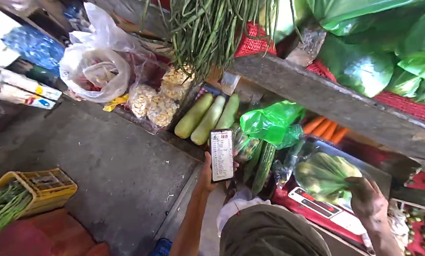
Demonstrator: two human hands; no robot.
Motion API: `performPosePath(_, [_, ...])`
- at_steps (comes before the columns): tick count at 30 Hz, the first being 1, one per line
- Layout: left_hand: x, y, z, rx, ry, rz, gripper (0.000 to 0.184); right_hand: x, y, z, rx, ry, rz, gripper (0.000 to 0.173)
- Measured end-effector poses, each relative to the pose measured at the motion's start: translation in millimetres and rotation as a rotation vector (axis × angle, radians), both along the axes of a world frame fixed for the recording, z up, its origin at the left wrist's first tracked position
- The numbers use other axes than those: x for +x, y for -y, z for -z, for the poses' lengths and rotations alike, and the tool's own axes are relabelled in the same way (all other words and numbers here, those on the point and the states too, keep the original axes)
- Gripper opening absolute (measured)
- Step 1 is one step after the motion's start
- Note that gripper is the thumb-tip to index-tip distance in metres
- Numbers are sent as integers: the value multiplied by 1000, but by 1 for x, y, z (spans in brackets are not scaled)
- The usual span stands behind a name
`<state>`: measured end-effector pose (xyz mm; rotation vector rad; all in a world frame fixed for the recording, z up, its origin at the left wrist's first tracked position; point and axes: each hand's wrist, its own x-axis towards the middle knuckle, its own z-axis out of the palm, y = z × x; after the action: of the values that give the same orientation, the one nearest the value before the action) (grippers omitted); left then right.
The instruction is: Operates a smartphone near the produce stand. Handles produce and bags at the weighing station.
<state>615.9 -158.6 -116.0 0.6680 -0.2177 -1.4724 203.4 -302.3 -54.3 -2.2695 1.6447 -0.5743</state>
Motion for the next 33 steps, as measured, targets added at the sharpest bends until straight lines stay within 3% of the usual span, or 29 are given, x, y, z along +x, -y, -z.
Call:
performPosePath(2, [8, 3, -1, 1, -8, -24, 91, 28, -7, -8, 47, 107, -82, 23])
performPosePath(6, [15, 6, 0, -14, -54, -57, 94, 81, 3, 8, 116, 264, -314, 22])
performPosePath(9, [23, 7, 11, 21, -53, -75, 91, 128, 15, 23, 95, 157, -437, 21])
performPosePath(13, [42, 19, 40, 141, -43, -92, 77, 172, 20, 43, 125, -26, -444, 18])
performPosePath(19, [86, 71, 93, 378, 43, -66, 72, 183, 19, 87, 355, -357, -430, 28])
performPosePath(21, [95, 89, 112, 387, 59, -43, 70, 188, 20, 81, 480, -472, -464, 34])
performPosePath(24, [97, 106, 125, 439, 108, -65, 64, 191, 32, 60, 601, -412, -456, 36])
performPosePath(29, [90, 112, 125, 569, 284, -107, 58, 199, 81, 64, 178, -211, -398, 23])
performPosePath(33, [83, 116, 117, 683, 588, -162, 54, 220, 149, 70, 359, -598, -394, 49])
